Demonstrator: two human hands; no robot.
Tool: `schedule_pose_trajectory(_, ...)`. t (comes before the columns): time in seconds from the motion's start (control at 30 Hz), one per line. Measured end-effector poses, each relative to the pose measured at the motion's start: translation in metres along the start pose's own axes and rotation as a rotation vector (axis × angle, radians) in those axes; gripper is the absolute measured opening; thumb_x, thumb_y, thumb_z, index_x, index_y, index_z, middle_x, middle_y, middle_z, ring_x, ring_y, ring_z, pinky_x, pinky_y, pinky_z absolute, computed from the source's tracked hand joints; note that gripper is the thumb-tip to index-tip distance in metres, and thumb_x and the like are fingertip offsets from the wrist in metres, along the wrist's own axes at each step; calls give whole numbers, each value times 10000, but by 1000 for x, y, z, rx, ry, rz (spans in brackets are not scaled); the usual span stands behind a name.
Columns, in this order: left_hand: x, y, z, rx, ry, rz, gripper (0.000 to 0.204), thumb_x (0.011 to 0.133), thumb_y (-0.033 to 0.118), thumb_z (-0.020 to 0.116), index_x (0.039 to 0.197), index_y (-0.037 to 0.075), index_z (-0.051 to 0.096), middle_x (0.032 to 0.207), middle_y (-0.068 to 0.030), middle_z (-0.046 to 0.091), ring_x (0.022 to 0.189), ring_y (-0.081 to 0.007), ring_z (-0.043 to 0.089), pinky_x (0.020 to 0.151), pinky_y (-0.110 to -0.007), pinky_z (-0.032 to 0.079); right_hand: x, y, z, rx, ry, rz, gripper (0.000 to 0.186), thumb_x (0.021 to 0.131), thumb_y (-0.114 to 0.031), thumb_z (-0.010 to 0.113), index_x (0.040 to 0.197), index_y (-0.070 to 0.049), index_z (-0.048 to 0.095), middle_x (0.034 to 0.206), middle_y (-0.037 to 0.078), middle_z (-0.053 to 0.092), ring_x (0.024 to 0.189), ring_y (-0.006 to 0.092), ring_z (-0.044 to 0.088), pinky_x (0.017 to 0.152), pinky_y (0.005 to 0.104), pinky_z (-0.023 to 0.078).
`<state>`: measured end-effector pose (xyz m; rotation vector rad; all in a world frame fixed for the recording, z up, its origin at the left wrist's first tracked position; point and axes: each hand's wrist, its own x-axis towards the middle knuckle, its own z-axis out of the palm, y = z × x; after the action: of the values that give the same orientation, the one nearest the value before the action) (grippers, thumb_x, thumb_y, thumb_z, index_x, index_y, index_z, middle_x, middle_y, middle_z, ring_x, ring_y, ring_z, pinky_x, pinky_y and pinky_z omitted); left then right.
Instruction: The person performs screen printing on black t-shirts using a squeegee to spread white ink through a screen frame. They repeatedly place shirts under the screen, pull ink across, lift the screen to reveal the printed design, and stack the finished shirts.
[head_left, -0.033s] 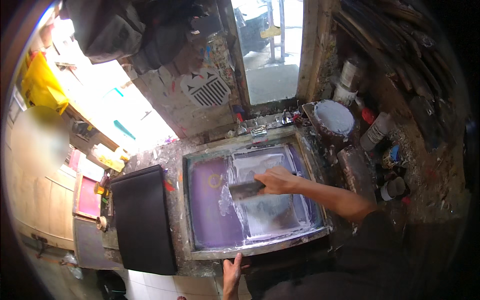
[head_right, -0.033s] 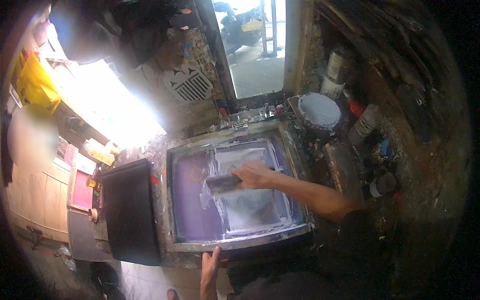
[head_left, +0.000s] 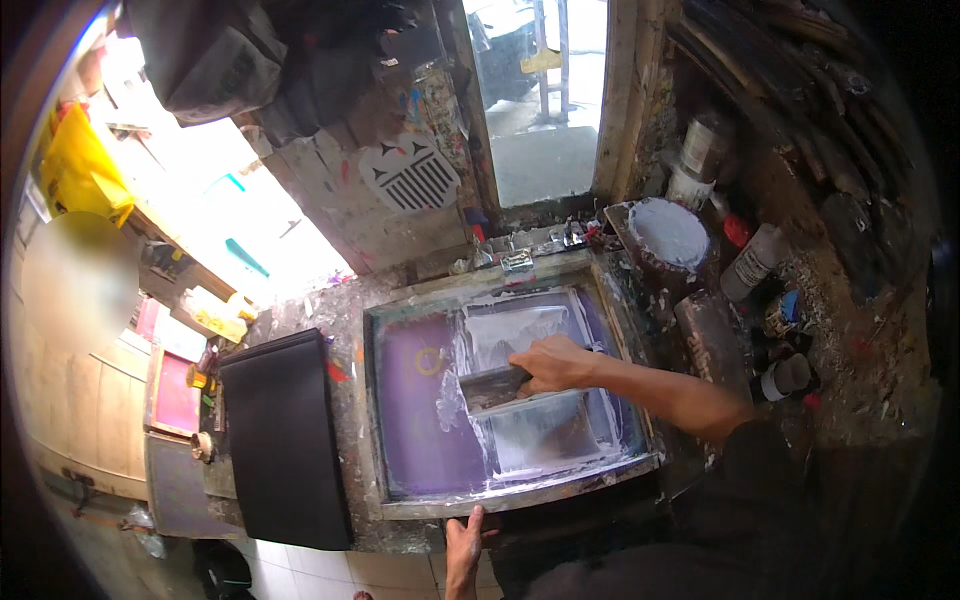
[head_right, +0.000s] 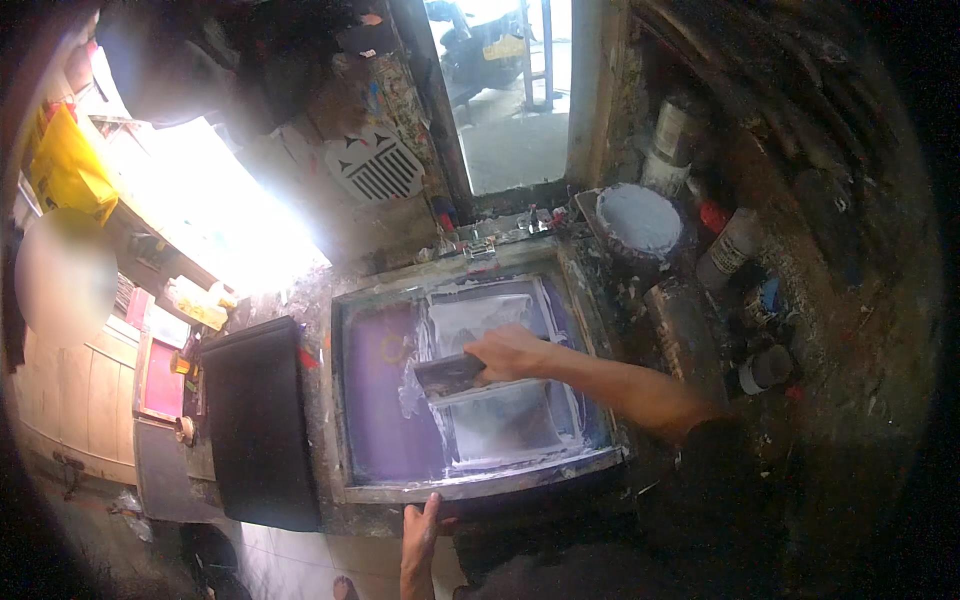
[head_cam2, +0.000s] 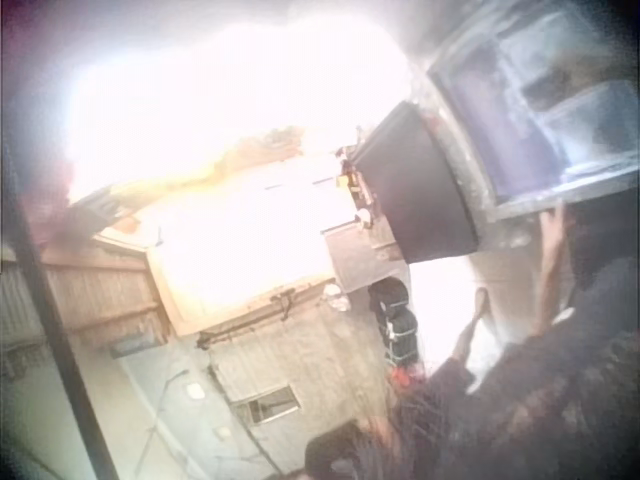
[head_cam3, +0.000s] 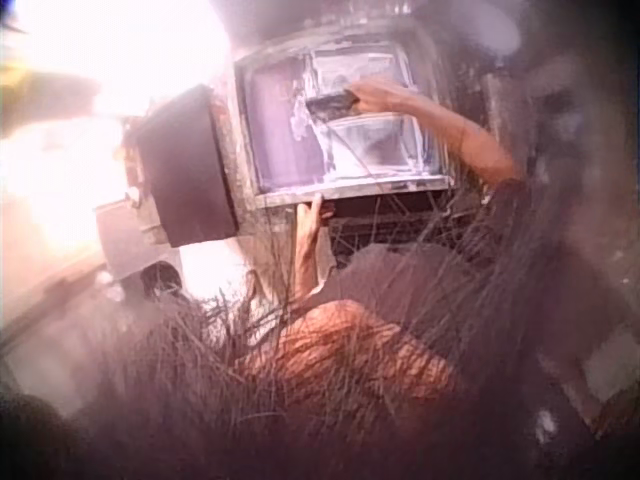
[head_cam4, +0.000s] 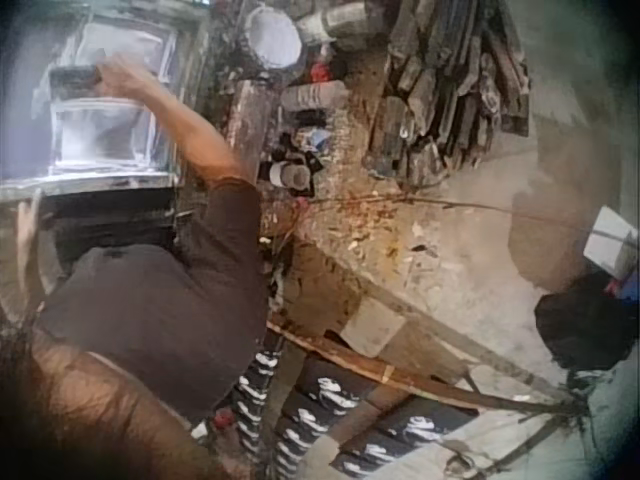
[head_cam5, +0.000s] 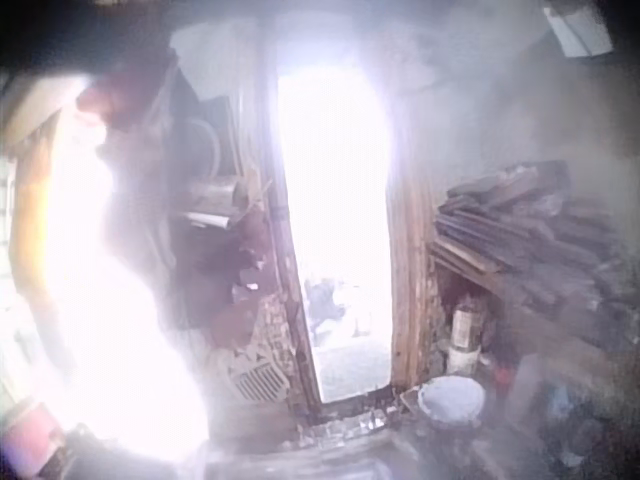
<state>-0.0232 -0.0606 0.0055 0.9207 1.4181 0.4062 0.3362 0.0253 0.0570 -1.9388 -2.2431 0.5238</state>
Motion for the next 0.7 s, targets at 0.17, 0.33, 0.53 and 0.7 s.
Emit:
schedule_pose_trajectory(0.17,-2,8,2,35,29,-144,457,984,282,662,996,-113,431,1038,-252,611,883,-295,705,701,-395,652,68,36,-33,-206,236,132,271,860,-307,700,970,-66,647,784,192,696,757,397,699,670,501,542)
schedule_pose_trajectory(0.33,-6,17,1,-5,-44,-85,481,985,351,659,982,-122,570,1001,-155,615,841,-199,654,740,-411,636,76,49,-19,-245,567,31,407,821,-426,772,879,-62,599,730,132,670,679,348,697,617,478,535)
schedule_pose_trajectory(0.53,-2,23,-1,-87,-156,-47,415,994,300,648,1032,-113,647,997,-173,707,846,-225,712,727,-378,625,-76,-52,30,-267,229,-34,233,933,-317,619,851,-101,591,641,109,634,575,257,677,526,432,529)
schedule_pose_trajectory(0.7,-4,21,4,6,-63,-30,381,1006,249,622,982,-131,633,921,-224,709,826,-299,739,692,-396,634,-57,-34,20,35,-2,-20,281,866,-358,666,962,-96,631,749,157,693,687,374,701,601,505,538)
